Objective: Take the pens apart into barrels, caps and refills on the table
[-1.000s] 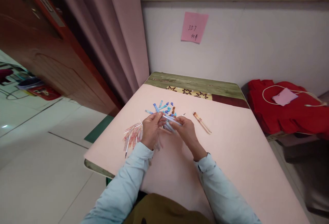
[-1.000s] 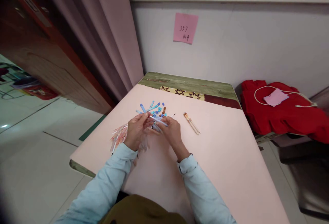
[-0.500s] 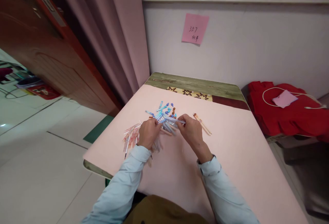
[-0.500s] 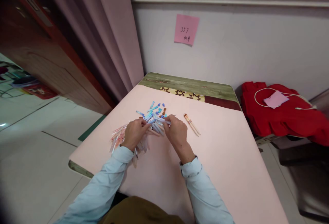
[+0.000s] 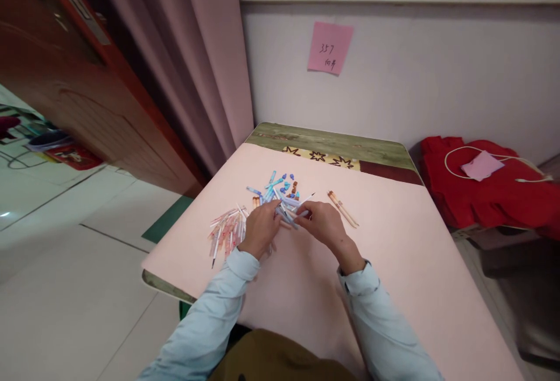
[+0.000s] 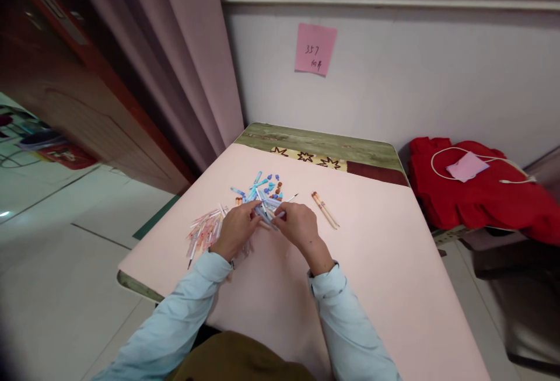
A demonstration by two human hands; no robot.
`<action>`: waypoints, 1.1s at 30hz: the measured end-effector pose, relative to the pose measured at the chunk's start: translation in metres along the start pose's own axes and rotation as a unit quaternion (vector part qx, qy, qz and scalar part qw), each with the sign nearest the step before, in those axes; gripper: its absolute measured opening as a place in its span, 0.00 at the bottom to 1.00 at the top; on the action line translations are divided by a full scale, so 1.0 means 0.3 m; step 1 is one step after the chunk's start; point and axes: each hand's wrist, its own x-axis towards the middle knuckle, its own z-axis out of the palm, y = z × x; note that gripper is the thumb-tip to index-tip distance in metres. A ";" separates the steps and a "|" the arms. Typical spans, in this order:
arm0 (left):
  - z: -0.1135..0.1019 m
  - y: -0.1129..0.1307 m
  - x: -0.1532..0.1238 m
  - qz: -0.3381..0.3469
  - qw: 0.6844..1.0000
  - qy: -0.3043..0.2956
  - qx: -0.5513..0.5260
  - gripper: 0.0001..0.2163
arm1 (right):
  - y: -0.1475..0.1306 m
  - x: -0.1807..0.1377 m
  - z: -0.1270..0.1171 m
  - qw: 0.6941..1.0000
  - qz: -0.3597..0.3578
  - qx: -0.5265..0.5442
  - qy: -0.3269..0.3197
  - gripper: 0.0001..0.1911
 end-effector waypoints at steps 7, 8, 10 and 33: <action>0.006 -0.016 -0.002 0.005 1.000 0.007 -0.005 0.16 | 0.101 0.037 -0.021 0.988 0.090 0.003 0.123 0.13; 0.006 -0.016 -0.001 0.006 1.000 0.011 -0.005 0.15 | 0.131 0.035 -0.044 0.981 0.129 -0.043 0.139 0.12; 0.004 -0.012 -0.001 0.009 1.000 0.018 -0.006 0.14 | 0.196 0.031 -0.090 0.961 0.207 -0.123 0.139 0.13; -0.014 0.114 -0.017 -0.087 0.654 -0.055 -0.749 0.17 | -0.038 -0.003 0.036 0.830 0.029 0.538 -0.145 0.25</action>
